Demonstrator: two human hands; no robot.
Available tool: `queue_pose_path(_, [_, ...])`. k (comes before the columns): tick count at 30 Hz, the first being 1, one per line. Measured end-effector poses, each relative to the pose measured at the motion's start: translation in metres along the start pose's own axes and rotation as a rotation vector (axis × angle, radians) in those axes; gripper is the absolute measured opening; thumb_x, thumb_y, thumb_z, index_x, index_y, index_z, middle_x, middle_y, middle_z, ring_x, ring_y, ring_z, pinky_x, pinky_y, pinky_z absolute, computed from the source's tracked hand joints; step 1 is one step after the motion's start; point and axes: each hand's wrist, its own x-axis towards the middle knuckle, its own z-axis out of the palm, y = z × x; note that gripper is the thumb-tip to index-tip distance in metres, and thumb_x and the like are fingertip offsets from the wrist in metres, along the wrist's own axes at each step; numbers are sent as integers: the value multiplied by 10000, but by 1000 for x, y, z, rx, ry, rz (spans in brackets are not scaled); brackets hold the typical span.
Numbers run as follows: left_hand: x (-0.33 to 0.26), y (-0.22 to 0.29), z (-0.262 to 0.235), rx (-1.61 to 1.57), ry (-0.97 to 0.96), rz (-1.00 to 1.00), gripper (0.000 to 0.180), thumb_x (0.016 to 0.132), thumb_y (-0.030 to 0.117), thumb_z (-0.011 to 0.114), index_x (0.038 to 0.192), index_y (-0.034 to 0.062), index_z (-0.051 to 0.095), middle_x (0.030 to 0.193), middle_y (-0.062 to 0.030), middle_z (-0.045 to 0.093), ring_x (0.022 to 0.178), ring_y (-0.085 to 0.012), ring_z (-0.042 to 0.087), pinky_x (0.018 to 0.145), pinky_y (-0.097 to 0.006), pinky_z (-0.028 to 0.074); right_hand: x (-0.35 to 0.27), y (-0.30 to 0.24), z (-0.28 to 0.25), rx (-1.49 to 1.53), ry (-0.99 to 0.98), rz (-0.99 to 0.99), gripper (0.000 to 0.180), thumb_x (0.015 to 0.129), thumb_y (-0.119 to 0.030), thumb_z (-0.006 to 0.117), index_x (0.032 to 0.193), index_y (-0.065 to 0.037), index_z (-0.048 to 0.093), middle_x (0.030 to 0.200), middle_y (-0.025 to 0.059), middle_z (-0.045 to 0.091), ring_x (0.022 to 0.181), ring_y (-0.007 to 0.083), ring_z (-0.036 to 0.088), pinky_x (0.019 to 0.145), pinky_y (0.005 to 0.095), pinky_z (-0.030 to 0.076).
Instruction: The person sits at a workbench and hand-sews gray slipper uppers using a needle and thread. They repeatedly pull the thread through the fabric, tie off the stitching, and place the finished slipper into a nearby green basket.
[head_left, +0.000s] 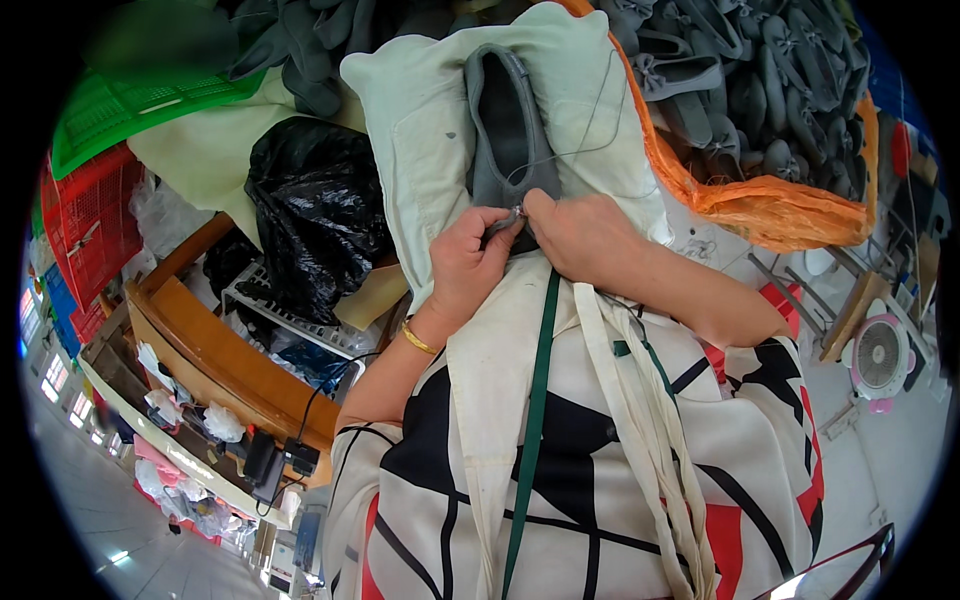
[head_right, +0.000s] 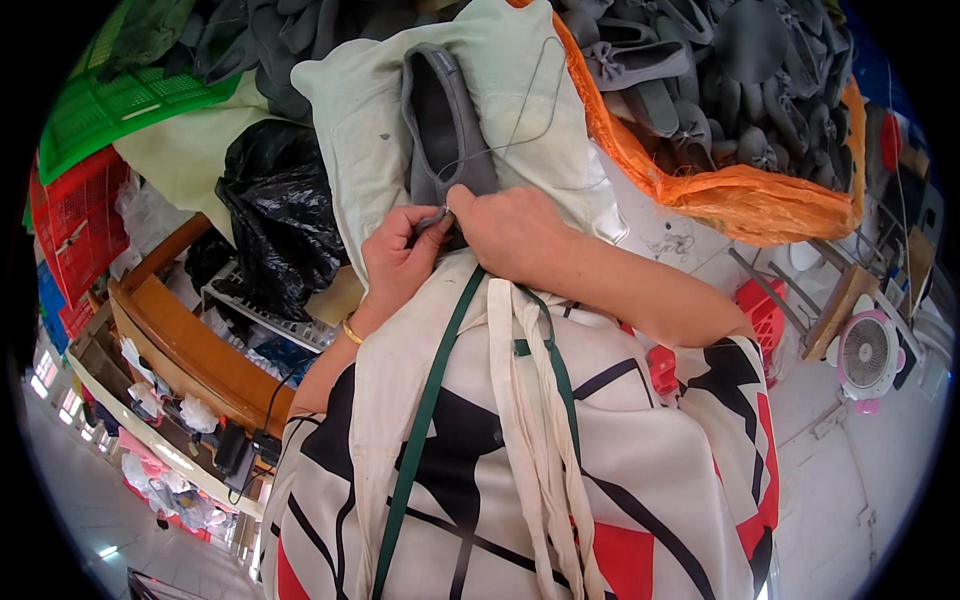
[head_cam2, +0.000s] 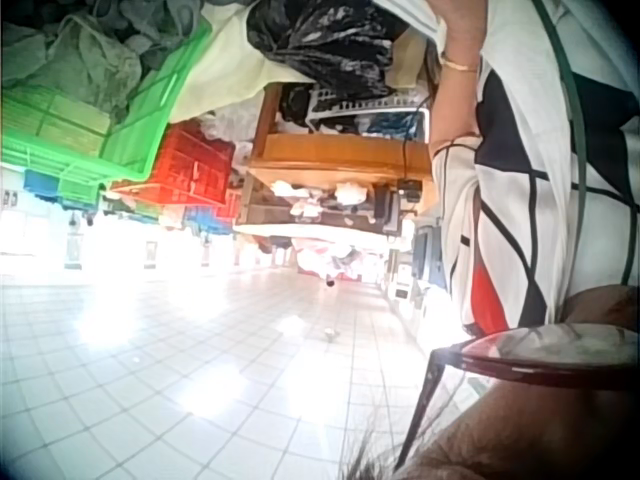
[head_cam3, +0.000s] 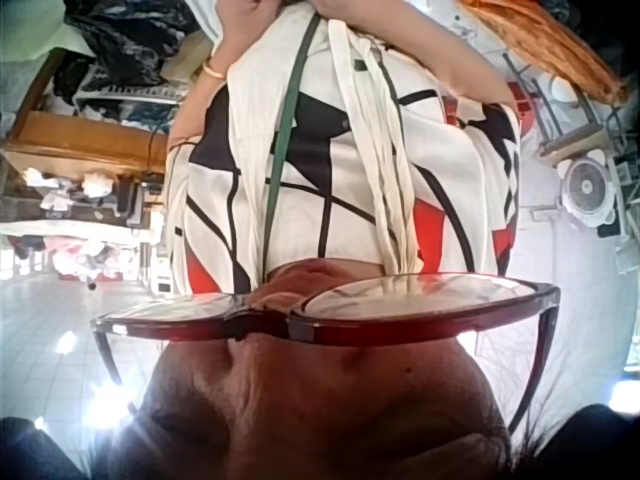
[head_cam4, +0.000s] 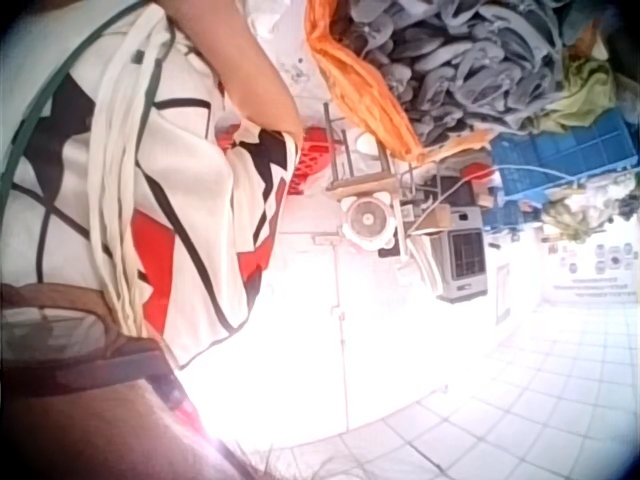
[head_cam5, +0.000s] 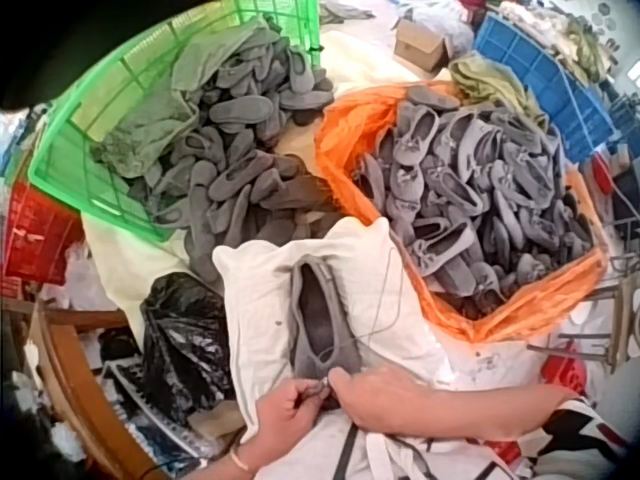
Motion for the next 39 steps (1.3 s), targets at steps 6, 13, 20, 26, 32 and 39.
queue_pose_path(6, [-2, -5, 0, 65, 13, 103, 159, 835, 70, 743, 972, 34, 671, 765, -115, 666, 602, -205, 611, 553, -286, 478, 7, 11, 10, 287, 92, 38, 155, 946, -174, 541, 950, -23, 509, 702, 199, 617, 683, 420, 615, 599, 484, 470])
queue_pose_path(13, [-5, 6, -3, 113, 11, 69, 174, 826, 53, 736, 995, 38, 696, 804, -113, 689, 630, -200, 630, 565, -285, 486, 0, 13, 8, 423, 66, 79, 174, 948, -187, 549, 944, -13, 532, 748, 203, 623, 719, 411, 609, 646, 466, 469])
queue_pose_path(20, [-5, 0, -3, 44, -5, 93, 203, 809, 8, 717, 1009, 38, 699, 889, -121, 710, 726, -224, 668, 645, -289, 519, 5, 19, 15, 562, 66, 130, 251, 974, -260, 569, 974, -12, 532, 754, 132, 629, 676, 270, 610, 631, 373, 477])
queue_pose_path(26, [-6, -2, -4, 22, -2, 168, 221, 784, -27, 711, 995, 36, 697, 907, -122, 715, 762, -251, 677, 675, -304, 528, 10, 15, 13, 562, 47, 219, 294, 962, -286, 589, 964, 2, 529, 773, 141, 633, 688, 254, 608, 635, 361, 477])
queue_pose_path(32, [-5, -5, -4, 50, -15, 237, 250, 756, -46, 711, 991, 37, 696, 931, -128, 720, 800, -276, 691, 695, -328, 540, 15, 13, 17, 562, 117, 168, 251, 950, -233, 583, 970, 7, 513, 768, 141, 636, 678, 247, 603, 634, 357, 471])
queue_pose_path(39, [-1, -3, -6, 107, -42, 248, 231, 761, -30, 701, 981, 36, 682, 905, -137, 705, 778, -297, 679, 679, -350, 538, 19, 9, 13, 652, 55, 192, 192, 959, -157, 543, 1056, -8, 471, 743, 140, 629, 678, 243, 600, 656, 350, 480])
